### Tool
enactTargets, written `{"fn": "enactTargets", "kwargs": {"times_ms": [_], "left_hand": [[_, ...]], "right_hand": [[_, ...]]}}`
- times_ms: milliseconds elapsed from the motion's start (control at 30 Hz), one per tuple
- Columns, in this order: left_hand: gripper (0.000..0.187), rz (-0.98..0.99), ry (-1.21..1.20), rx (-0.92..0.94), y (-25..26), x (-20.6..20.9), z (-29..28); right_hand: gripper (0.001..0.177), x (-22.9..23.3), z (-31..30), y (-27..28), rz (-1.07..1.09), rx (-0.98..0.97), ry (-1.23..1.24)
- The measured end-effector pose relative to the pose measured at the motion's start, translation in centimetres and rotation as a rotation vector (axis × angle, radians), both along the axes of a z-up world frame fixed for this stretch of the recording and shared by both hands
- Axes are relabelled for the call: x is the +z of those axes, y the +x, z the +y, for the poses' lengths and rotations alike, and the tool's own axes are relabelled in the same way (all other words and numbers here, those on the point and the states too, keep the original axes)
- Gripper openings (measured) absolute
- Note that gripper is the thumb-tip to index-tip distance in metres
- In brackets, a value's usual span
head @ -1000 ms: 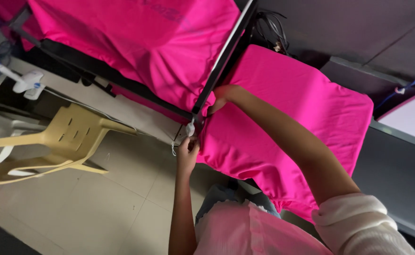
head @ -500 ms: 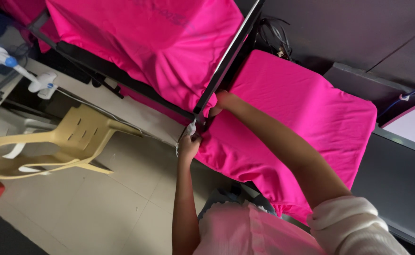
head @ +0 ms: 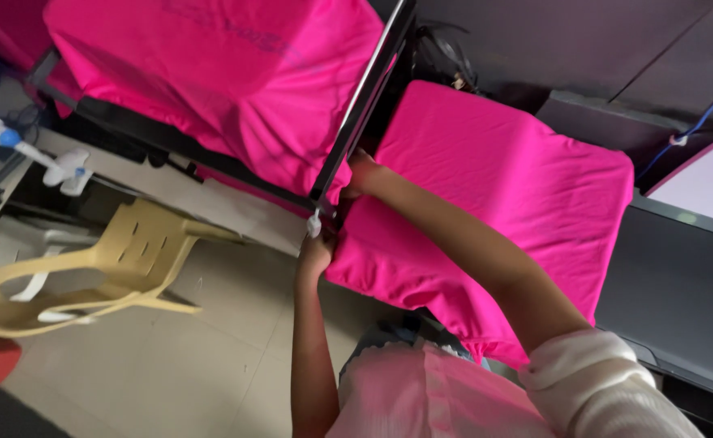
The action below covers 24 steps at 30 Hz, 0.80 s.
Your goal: The person picks up pink cloths from a chair and places them over a printer and a computer monitor on a desk. They smooth the fabric over the devices to cover them completely, repeating the process with additional cloths.
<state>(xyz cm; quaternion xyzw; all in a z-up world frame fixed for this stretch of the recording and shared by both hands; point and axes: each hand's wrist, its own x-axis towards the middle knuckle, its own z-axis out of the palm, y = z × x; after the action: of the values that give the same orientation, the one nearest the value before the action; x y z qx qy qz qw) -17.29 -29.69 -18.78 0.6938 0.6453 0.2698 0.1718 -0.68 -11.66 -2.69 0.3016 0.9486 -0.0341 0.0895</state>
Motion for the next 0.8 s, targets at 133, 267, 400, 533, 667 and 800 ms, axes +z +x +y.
{"fn": "enactTargets", "kwargs": {"times_ms": [133,267,400,533,667,800], "left_hand": [[0.030,-0.004,-0.009,0.107,2.7,7.2,-2.8],[0.033,0.101,-0.210,0.165,7.5,22.5,-6.8],[0.040,0.065,-0.398,0.201,10.9,30.1,-8.1],[0.025,-0.230,0.005,0.050,13.9,32.6,-6.4],[0.045,-0.183,0.366,-0.141,16.1,32.2,-2.9],[0.055,-0.108,0.361,-0.078,16.6,31.6,-0.4]], "right_hand": [[0.044,3.5,-1.5,4.2,0.080,0.028,-0.057],[0.026,10.7,-5.6,8.9,0.379,0.216,-0.054],[0.019,12.4,-6.7,11.6,0.658,0.069,-0.045],[0.017,12.3,-5.4,11.2,1.143,-0.254,-0.132],[0.024,11.4,-3.1,9.4,1.451,-0.360,-0.574],[0.022,10.0,-2.6,7.6,1.441,-0.384,-0.496]]}}
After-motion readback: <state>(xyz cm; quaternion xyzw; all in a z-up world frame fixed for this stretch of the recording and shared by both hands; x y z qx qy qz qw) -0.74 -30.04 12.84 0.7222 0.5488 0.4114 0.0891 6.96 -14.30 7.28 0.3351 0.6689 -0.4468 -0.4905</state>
